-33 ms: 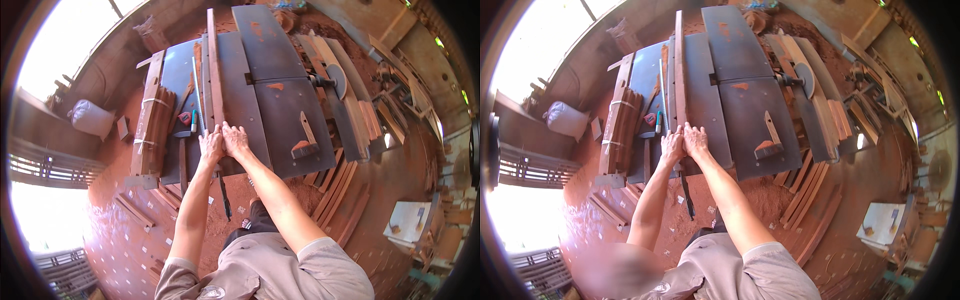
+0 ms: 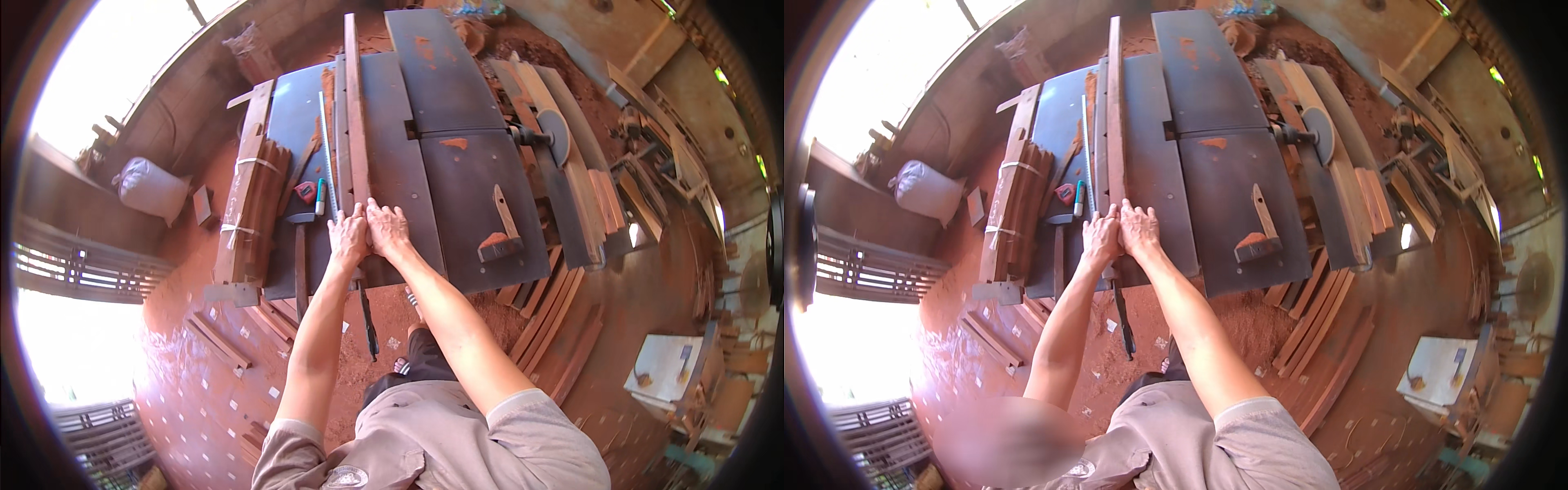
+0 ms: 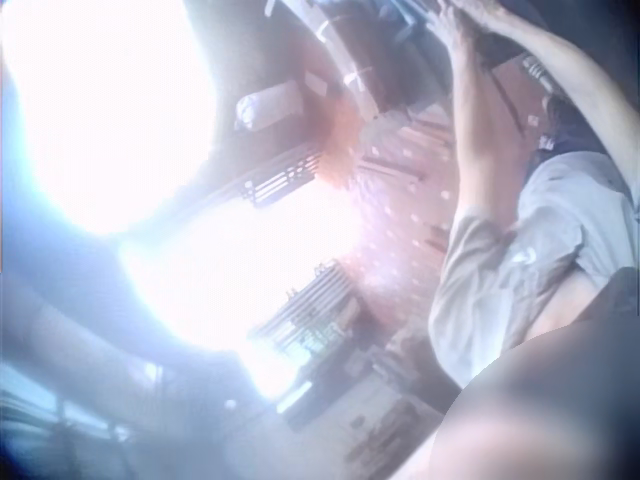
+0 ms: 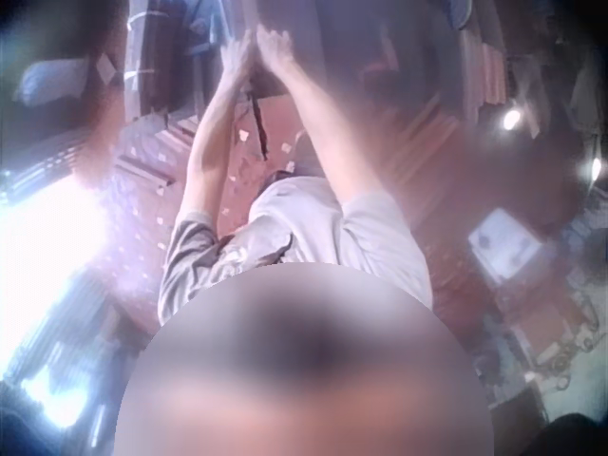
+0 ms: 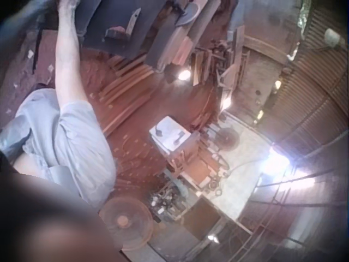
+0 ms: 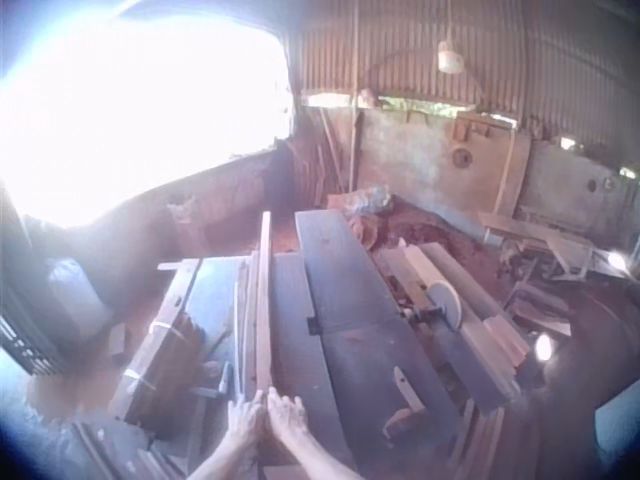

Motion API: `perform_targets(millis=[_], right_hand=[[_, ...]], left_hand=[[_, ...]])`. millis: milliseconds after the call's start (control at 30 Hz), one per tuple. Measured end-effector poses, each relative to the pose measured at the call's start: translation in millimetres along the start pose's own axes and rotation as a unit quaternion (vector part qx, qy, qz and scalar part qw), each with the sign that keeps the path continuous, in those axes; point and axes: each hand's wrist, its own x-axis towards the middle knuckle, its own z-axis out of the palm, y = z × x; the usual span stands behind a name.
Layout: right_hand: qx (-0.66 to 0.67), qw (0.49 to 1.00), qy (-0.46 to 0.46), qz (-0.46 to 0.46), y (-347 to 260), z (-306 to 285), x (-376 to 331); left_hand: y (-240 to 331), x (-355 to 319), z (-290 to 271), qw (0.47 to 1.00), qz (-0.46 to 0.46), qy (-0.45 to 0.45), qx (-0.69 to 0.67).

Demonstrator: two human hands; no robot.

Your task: The person repeatedly picks up long wooden planks, aligns them on a table saw, and pushes them through the blade to cut them. After each cut, the person removes the cut piece and places it on the floor before retrieving the next plank.

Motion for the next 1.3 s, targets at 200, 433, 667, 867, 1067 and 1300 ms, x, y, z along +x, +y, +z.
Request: perform_targets(millis=[200,433,667,867,1067,1300], right_hand=[[-0.036,0.999,-0.015,-0.022,3.1,-3.0,14.7],[-0.056,0.997,-0.027,-0.051,9.4,-10.5,23.7],[-0.035,0.998,-0.026,-0.054,4.7,-16.2,28.8],[-0.038,0.998,-0.041,-0.038,9.3,-19.1,39.4],[-0.054,0.997,-0.036,-0.039,11.8,-16.0,51.8],[-0.042,0.998,-0.038,-0.035,13.1,-18.8,60.3]], left_hand=[[-5.9,9.0,2.7,0.998,-0.006,0.067,-0.006],[-7.9,19.5,4.9,0.998,-0.012,0.068,-0.005],[-14.5,26.9,6.7,0.998,-0.018,0.060,-0.027],[-13.1,39.1,2.5,0.998,-0.024,0.056,-0.026],[-16.3,50.8,-0.4,0.999,-0.020,0.032,-0.020],[-19.0,62.3,-1.1,0.999,-0.025,0.025,-0.011]])
